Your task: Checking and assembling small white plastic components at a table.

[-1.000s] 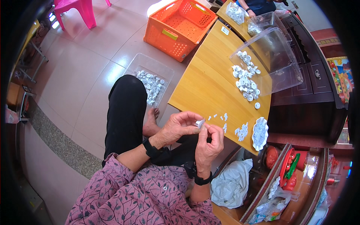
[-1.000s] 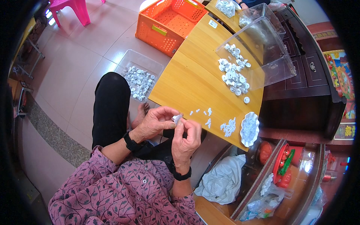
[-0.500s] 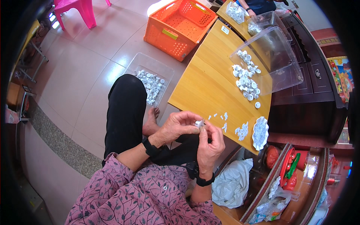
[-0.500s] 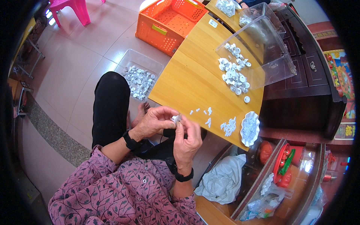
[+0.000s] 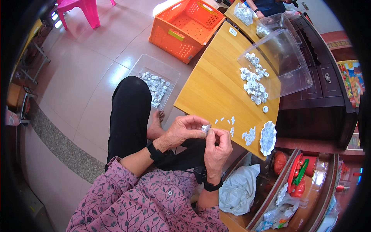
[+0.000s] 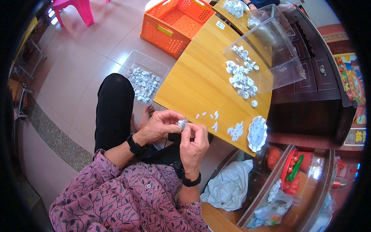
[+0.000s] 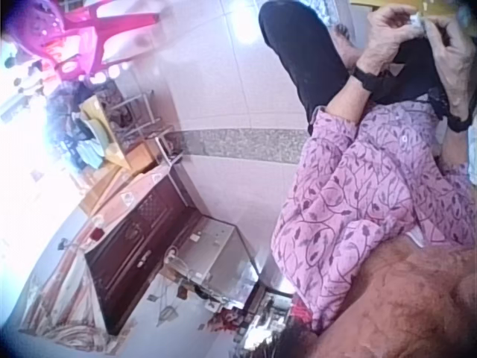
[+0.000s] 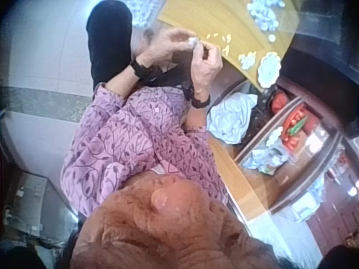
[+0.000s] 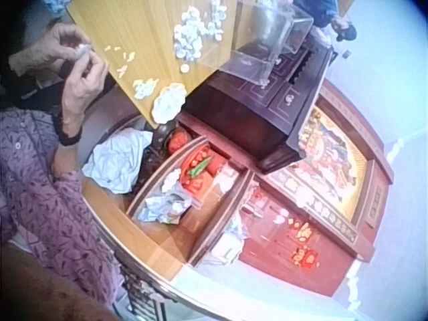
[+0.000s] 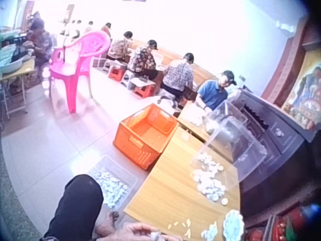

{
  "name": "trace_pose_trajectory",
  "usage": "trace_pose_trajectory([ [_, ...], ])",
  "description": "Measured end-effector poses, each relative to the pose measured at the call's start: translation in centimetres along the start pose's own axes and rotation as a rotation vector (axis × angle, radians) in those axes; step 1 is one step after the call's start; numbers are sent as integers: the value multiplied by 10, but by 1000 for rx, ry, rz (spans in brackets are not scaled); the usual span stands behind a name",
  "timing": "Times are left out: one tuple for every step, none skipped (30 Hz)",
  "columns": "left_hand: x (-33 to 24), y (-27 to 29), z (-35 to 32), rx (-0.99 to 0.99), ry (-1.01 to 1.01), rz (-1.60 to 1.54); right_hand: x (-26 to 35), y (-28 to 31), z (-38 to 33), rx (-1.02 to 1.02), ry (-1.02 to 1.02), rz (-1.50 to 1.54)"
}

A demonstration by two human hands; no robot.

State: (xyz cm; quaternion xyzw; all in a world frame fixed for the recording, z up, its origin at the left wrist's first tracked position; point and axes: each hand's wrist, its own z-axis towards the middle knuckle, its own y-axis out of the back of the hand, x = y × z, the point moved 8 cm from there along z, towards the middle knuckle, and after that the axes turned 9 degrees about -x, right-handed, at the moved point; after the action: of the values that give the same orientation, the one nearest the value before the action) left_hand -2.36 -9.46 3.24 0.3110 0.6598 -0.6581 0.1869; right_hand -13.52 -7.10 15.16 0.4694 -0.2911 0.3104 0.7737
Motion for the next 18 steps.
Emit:
trace_pose_trajectory([
  [0,0,0,-2,0,2,0,-1,0,5,2,-5],
  [-1,0,0,0,-6,-2,1,-2,0,11,18,-8],
  [0,1,0,-12,3,18,2,-3,0,17,35,-10],
  [0,1,0,-19,5,31,2,-4,0,24,51,-13],
  [0,2,0,-27,4,42,4,-4,1,20,77,-22],
  [1,2,0,-28,11,40,5,-4,1,16,103,-30],
  [1,2,0,-31,14,35,6,-5,1,12,129,-38],
  [1,3,0,-33,16,30,6,-5,2,14,128,-40],
  [1,3,0,-33,13,31,5,-5,2,16,126,-42],
  [2,3,0,-32,10,31,5,-5,2,18,125,-44],
  [2,3,0,-29,7,28,5,-5,1,17,126,-42],
  [2,3,0,-32,7,35,4,-5,1,16,126,-40],
  [3,4,0,-34,6,39,4,-5,0,15,127,-39],
  [2,4,0,-34,2,37,3,-5,0,14,131,-41],
  [2,4,0,-33,-3,47,2,-6,-1,11,134,-43],
  [1,4,0,-31,-10,52,2,-6,-1,9,137,-46],
  [1,4,0,-28,-17,56,1,-6,-1,7,145,-48],
  [1,4,0,-33,-18,65,0,-6,-1,4,154,-50],
])
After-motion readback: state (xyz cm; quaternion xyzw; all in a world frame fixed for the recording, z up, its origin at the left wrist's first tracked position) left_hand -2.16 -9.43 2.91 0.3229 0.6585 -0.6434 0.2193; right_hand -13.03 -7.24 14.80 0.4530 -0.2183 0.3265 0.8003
